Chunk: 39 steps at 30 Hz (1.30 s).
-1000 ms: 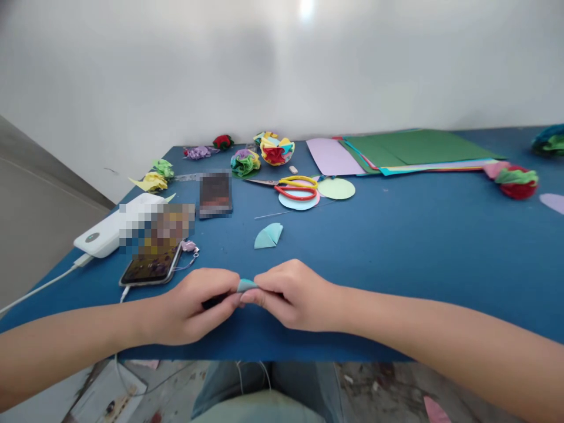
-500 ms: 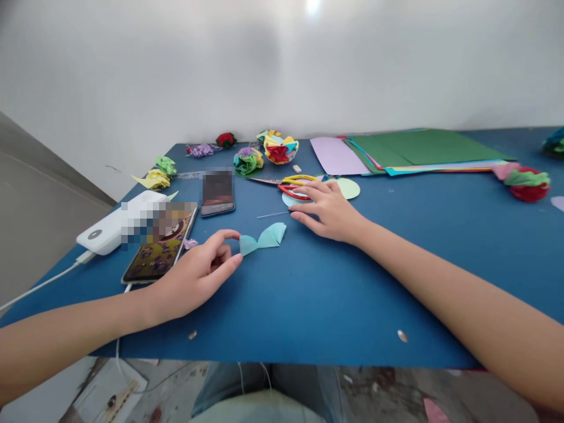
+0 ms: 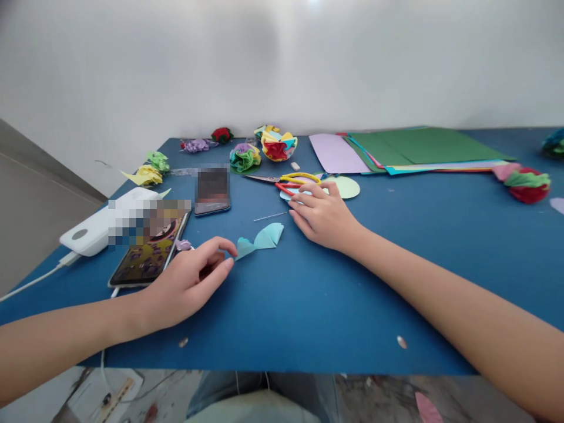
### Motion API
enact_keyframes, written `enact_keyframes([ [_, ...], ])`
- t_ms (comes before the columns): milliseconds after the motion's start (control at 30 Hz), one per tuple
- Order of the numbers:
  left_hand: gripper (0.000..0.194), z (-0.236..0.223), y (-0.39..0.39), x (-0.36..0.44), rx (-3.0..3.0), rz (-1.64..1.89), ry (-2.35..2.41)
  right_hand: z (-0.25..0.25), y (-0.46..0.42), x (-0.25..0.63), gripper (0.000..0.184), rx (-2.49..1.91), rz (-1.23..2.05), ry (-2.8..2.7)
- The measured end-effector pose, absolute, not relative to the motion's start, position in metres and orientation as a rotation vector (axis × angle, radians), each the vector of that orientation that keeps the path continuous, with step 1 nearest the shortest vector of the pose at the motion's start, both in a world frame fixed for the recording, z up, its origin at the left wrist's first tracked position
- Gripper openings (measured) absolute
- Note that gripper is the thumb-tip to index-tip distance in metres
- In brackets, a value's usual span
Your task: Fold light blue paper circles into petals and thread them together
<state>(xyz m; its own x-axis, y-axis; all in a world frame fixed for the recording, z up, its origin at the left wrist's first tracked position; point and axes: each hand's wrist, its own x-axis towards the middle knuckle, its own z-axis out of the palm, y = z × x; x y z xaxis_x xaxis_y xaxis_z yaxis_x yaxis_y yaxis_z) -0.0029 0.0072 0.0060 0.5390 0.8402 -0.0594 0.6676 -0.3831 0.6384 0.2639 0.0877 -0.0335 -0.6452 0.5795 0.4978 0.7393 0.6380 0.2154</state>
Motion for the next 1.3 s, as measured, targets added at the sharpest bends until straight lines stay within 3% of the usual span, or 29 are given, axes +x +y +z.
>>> enact_keyframes([
  [400, 0.016, -0.003, 0.006, -0.006, 2.462, 0.401, 1.064, -0.036, 0.091, 0.264, 0.017, -1.172, -0.508, -2.356],
  [567, 0.018, -0.011, 0.003, -0.007, 2.716, 0.421, 0.678, -0.038, 0.098, 0.269, 0.014, -1.254, -0.540, -2.250],
  [733, 0.018, -0.013, 0.000, -0.008, 2.865, 0.382, 0.381, -0.040, 0.102, 0.270, 0.026, -1.271, -0.463, -2.249],
  [1067, 0.017, -0.010, 0.000, -0.008, 2.934, 0.415, 0.284, -0.040, 0.108, 0.271, 0.015, -1.259, -0.262, -2.163],
  [1300, 0.017, -0.011, 0.001, -0.008, 2.943, 0.426, 0.276, -0.042, 0.105, 0.270, 0.015, -1.237, -0.316, -2.213],
])
